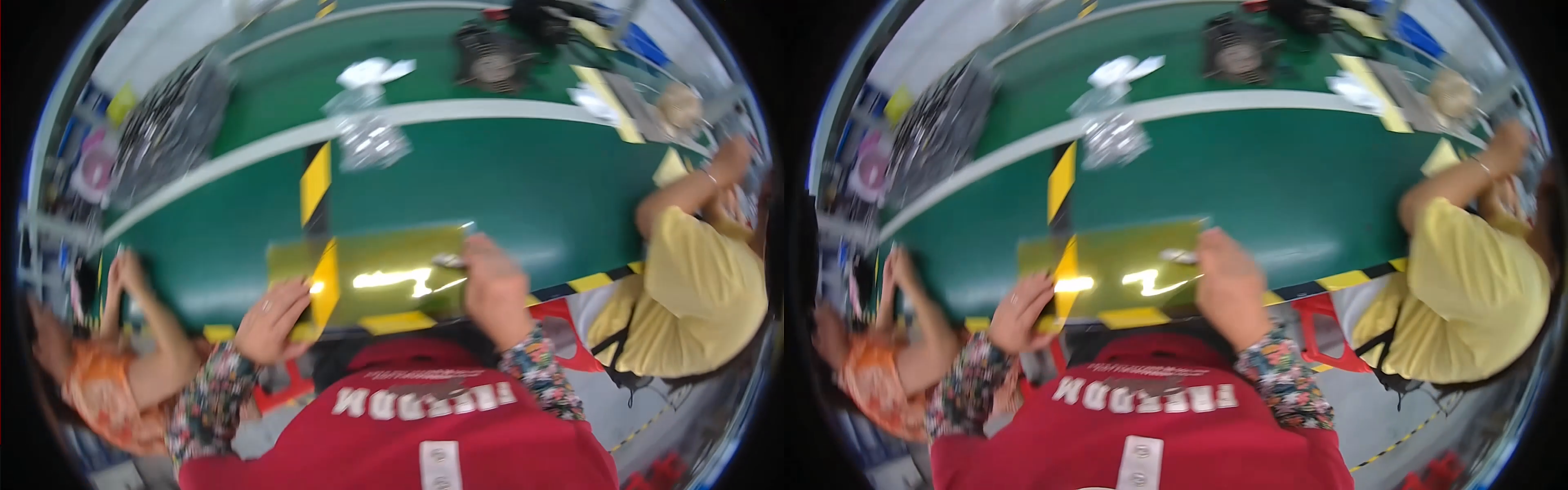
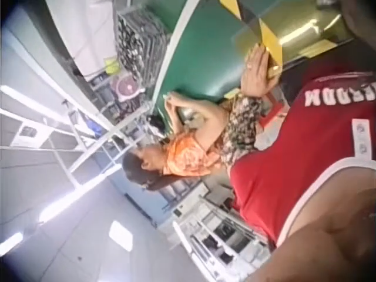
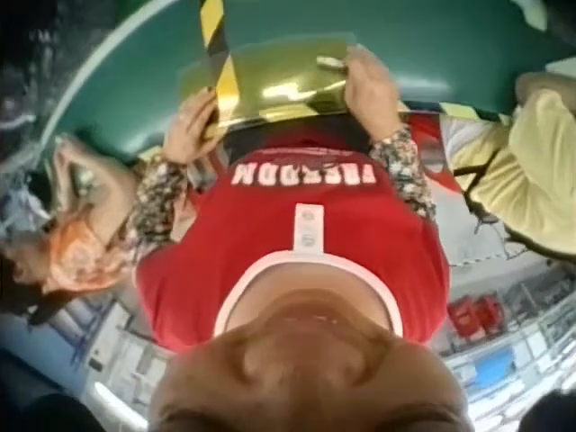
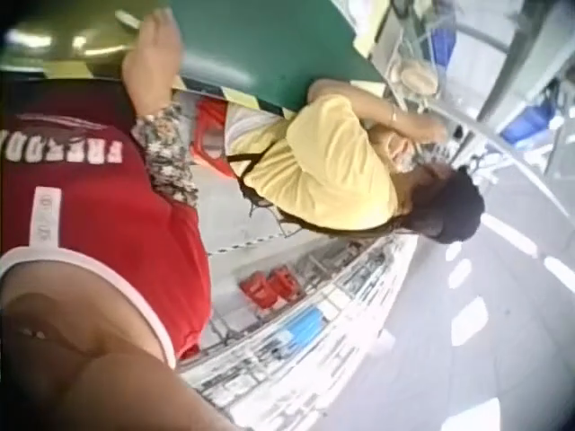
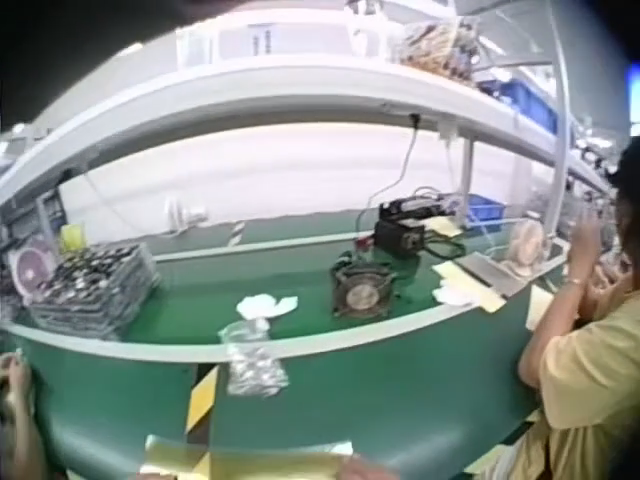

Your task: The person assembles small electronic components into a circular housing using tweezers and a stylus.

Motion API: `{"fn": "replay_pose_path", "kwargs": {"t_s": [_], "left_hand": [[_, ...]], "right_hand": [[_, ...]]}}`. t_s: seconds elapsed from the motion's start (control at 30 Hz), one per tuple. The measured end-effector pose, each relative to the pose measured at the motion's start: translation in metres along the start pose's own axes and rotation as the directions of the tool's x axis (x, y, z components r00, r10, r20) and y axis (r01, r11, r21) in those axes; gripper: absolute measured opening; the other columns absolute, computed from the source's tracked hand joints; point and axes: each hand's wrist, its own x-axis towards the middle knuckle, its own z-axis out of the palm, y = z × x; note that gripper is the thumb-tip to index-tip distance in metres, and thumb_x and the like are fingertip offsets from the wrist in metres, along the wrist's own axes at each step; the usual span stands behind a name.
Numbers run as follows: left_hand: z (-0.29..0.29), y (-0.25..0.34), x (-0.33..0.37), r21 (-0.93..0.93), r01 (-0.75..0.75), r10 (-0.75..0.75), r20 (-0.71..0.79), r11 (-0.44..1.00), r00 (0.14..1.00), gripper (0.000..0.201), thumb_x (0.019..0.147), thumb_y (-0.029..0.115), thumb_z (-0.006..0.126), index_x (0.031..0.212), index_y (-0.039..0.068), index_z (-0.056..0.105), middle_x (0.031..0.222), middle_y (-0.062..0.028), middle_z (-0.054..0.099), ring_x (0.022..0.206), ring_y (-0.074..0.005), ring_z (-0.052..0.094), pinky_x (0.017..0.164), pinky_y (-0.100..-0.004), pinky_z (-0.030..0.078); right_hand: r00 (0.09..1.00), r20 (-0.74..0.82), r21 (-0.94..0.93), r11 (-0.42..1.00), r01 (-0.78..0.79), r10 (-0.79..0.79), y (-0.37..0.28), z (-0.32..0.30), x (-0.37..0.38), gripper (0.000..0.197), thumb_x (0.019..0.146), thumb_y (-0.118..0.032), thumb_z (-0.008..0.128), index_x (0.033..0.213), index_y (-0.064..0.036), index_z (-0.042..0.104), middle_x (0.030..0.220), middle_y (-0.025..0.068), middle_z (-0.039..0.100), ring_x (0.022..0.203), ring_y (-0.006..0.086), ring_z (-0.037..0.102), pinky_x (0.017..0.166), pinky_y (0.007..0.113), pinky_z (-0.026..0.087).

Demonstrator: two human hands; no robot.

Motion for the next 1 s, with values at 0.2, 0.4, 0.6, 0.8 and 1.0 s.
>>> {"fn": "replay_pose_path", "kwargs": {"t_s": [0.2,0.4,0.6,0.8,1.0], "left_hand": [[0.000,-0.001,-0.007,0.006,0.025,-0.025,-0.010,1.000,1.000,0.065,0.066,0.025,0.073,0.119,-0.002,0.048,0.125,-0.0161,0.046,0.120,-0.0316,0.043,0.097,-0.0449,0.038],[0.008,-0.005,-0.016,-0.071,0.033,-0.036,-0.043,0.997,0.998,0.066,0.062,0.024,0.074,0.117,-0.002,0.050,0.123,-0.0168,0.048,0.116,-0.0345,0.047,0.092,-0.0466,0.041],[-0.003,0.006,0.004,-0.114,0.068,-0.057,0.092,0.991,0.994,0.073,0.068,0.037,0.072,0.124,-0.001,0.045,0.134,-0.0128,0.041,0.127,-0.0279,0.037,0.103,-0.0430,0.030],[0.007,0.017,0.009,-0.119,0.180,-0.167,0.109,0.976,0.980,0.073,0.068,0.036,0.073,0.126,0.002,0.045,0.134,-0.0108,0.042,0.128,-0.0257,0.036,0.103,-0.0425,0.030],[0.005,0.016,0.009,-0.141,0.198,-0.186,0.092,0.970,0.978,0.070,0.068,0.032,0.074,0.125,0.004,0.046,0.134,-0.0097,0.043,0.127,-0.0254,0.038,0.103,-0.0418,0.031]], "right_hand": [[1.000,-0.002,-0.053,0.999,0.001,-0.001,-0.001,0.002,0.003,0.024,0.071,0.011,0.048,0.090,0.0008,0.059,0.093,0.0182,0.062,0.090,0.0349,0.061,0.077,0.040,0.049],[0.992,0.097,-0.049,0.995,0.086,-0.081,-0.048,-0.004,0.022,0.031,0.065,0.012,0.051,0.092,-0.0009,0.060,0.096,0.0156,0.060,0.082,0.0310,0.059,0.071,0.037,0.049],[0.815,0.487,0.103,0.947,0.304,-0.315,-0.088,0.033,0.027,0.048,0.063,-0.003,0.058,0.111,-0.0049,0.059,0.115,0.0095,0.057,0.079,0.0214,0.059,0.068,0.030,0.051],[0.742,0.547,0.081,0.906,0.415,-0.388,-0.080,0.038,0.028,0.055,0.061,-0.009,0.061,0.116,-0.0068,0.057,0.125,0.0026,0.053,0.066,0.0142,0.050,0.055,0.025,0.047],[0.770,0.509,0.110,0.916,0.386,-0.386,-0.073,0.034,0.028,0.053,0.060,-0.007,0.060,0.113,-0.0078,0.059,0.124,0.0019,0.054,0.061,0.0131,0.049,0.052,0.024,0.046]]}}
